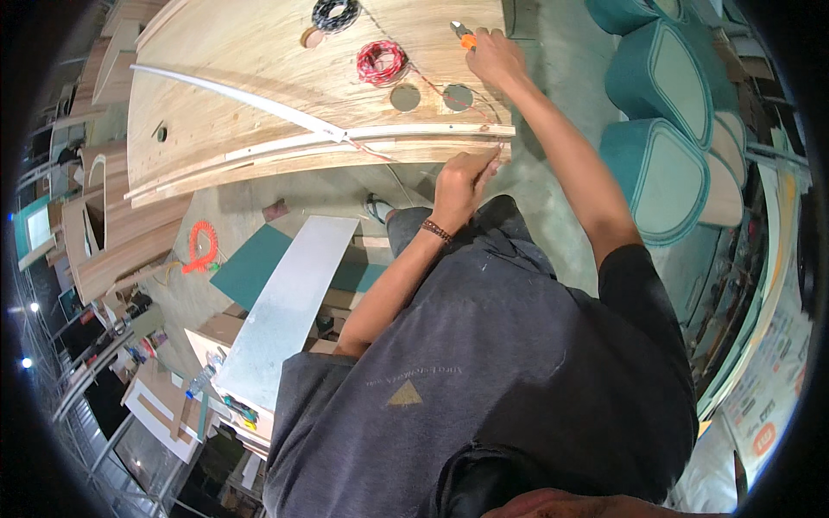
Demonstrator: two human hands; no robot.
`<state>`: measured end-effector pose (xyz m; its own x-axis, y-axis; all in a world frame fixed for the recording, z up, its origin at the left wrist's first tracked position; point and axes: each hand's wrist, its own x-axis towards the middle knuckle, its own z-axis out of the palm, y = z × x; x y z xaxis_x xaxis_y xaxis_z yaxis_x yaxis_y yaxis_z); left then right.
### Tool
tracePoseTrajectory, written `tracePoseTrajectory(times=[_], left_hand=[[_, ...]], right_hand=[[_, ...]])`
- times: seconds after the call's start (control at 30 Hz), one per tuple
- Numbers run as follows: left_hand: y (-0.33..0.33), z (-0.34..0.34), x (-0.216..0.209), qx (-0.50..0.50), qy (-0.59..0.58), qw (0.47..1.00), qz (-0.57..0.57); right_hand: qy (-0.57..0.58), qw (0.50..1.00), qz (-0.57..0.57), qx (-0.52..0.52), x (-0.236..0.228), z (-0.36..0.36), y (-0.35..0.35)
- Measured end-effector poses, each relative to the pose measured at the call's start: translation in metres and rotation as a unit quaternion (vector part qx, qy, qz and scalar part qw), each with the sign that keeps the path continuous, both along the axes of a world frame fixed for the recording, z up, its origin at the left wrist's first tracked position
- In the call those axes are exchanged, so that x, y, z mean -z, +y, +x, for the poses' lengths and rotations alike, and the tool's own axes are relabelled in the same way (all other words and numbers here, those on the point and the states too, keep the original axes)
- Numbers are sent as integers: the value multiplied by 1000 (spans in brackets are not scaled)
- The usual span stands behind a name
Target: The person drills a hole in a wooden panel, then prepares and threads LED strip lights and wires through the holes.
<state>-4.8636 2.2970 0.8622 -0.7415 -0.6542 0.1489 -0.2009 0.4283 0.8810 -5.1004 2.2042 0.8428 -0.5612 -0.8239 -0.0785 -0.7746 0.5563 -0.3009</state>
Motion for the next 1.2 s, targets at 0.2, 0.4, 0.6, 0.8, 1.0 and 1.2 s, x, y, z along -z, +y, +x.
tracePoseTrajectory(times=[0.2,0.4,0.6,0.8,1.0,1.2], left_hand=[[3,39,10,-152,-24,984,91],[9,50,28,-175,45,933,311],[12,58,74,-87,26,964,250],[12,53,76,-106,91,954,267],[14,56,72,-106,-11,969,222],[9,36,47,-68,69,978,185]], right_hand=[[98,990,-94,-38,5,23,-3],[-262,948,-145,-108,-57,125,34],[-179,965,-32,-190,-35,215,25],[-201,967,-43,-153,-28,207,37],[-189,976,-48,-99,-29,170,84],[-192,972,-124,-53,-19,124,141]])
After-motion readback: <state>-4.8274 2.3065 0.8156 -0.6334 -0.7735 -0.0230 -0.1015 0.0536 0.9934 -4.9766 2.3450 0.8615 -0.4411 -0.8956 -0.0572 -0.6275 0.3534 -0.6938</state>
